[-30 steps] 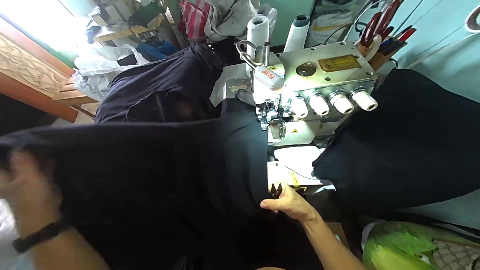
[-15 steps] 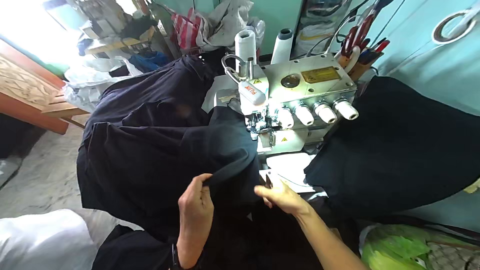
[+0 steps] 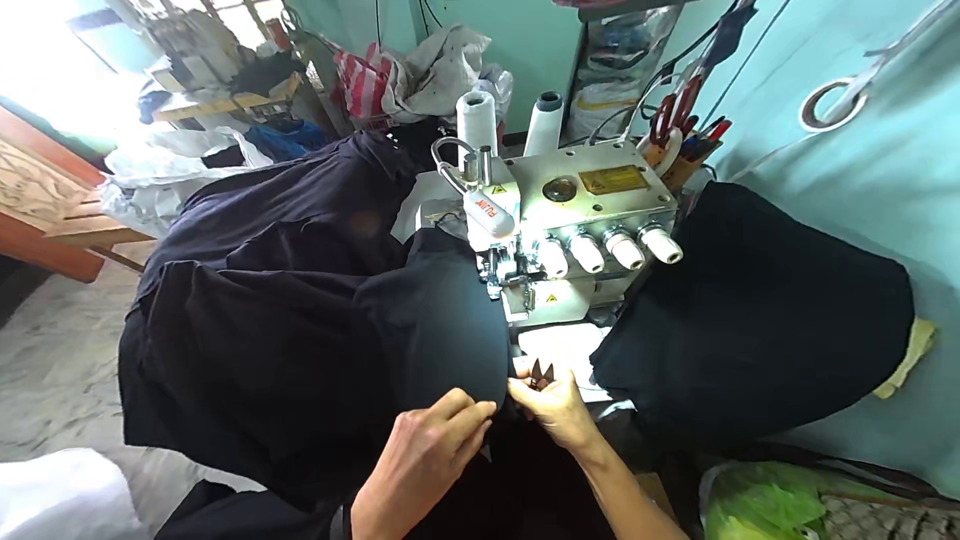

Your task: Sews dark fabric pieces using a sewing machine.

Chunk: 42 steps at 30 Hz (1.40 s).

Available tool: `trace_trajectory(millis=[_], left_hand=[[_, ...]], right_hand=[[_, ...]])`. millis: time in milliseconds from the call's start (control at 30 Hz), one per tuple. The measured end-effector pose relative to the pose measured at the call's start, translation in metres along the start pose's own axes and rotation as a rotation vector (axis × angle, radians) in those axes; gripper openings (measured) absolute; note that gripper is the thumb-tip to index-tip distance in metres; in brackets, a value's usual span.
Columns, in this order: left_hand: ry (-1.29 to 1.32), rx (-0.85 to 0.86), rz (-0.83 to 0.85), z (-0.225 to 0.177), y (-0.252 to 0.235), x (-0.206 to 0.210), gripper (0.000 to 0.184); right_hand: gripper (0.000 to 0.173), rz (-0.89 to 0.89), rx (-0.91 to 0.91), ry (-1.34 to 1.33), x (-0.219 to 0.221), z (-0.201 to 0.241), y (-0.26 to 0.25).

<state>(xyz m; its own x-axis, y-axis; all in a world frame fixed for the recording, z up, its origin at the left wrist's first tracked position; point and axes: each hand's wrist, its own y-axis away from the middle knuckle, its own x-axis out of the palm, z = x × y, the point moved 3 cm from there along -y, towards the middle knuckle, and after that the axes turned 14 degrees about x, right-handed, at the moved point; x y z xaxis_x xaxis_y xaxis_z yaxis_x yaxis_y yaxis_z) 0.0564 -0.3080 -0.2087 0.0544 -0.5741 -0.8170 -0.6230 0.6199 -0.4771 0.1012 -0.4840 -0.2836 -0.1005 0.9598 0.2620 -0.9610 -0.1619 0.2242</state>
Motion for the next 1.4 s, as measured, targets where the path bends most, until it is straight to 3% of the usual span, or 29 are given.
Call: trace_trajectory(millis=[267, 367, 433, 567, 600, 667, 733, 800, 900, 1000, 1200, 1400], left_hand=[[-0.269, -0.113, -0.052, 0.025, -0.057, 0.012, 0.018], [-0.355, -0.111, -0.108, 0.018, -0.06, 0.021, 0.016], [-0.38, -0.165, -0.137, 0.003, -0.048, 0.026, 0.015], [-0.311, -0.387, -0.257, -0.008, 0.004, 0.029, 0.017], [-0.206, -0.437, -0.326, -0.004, 0.016, 0.029, 0.017], [0.021, -0.486, -0.477, 0.005, 0.028, 0.025, 0.016], [0.114, -0.431, -0.57, 0.008, 0.024, 0.012, 0.014], [0.091, -0.293, -0.525, 0.0, 0.012, -0.006, 0.015], [0.004, -0.123, -0.261, -0.026, -0.003, -0.022, 0.022], [-0.102, -0.054, -0.082, -0.023, -0.007, -0.009, 0.02], [-0.215, -0.018, -0.068, -0.006, -0.026, -0.002, 0.021], [-0.3, -0.104, -0.112, 0.001, -0.048, 0.01, 0.018]], right_hand=[[0.014, -0.229, -0.084, -0.131, 0.012, 0.015, -0.027], [0.01, -0.278, -0.068, -0.15, 0.014, 0.017, -0.029], [0.007, -0.143, 0.017, -0.115, 0.011, 0.012, -0.027], [0.024, 0.481, 0.23, 0.128, -0.004, 0.003, -0.017], [0.024, 0.532, 0.248, 0.185, -0.007, 0.005, -0.017], [0.018, 0.356, 0.23, 0.244, -0.006, 0.013, -0.023], [0.01, 0.149, 0.175, 0.207, -0.001, 0.018, -0.031], [0.012, 0.054, 0.122, 0.078, 0.004, 0.018, -0.034], [0.016, 0.014, 0.032, -0.091, 0.006, 0.014, -0.032], [0.02, -0.042, -0.044, -0.108, 0.004, 0.012, -0.033], [0.028, -0.071, -0.139, 0.044, 0.004, 0.014, -0.026], [0.031, -0.072, -0.179, 0.067, 0.006, 0.004, -0.021]])
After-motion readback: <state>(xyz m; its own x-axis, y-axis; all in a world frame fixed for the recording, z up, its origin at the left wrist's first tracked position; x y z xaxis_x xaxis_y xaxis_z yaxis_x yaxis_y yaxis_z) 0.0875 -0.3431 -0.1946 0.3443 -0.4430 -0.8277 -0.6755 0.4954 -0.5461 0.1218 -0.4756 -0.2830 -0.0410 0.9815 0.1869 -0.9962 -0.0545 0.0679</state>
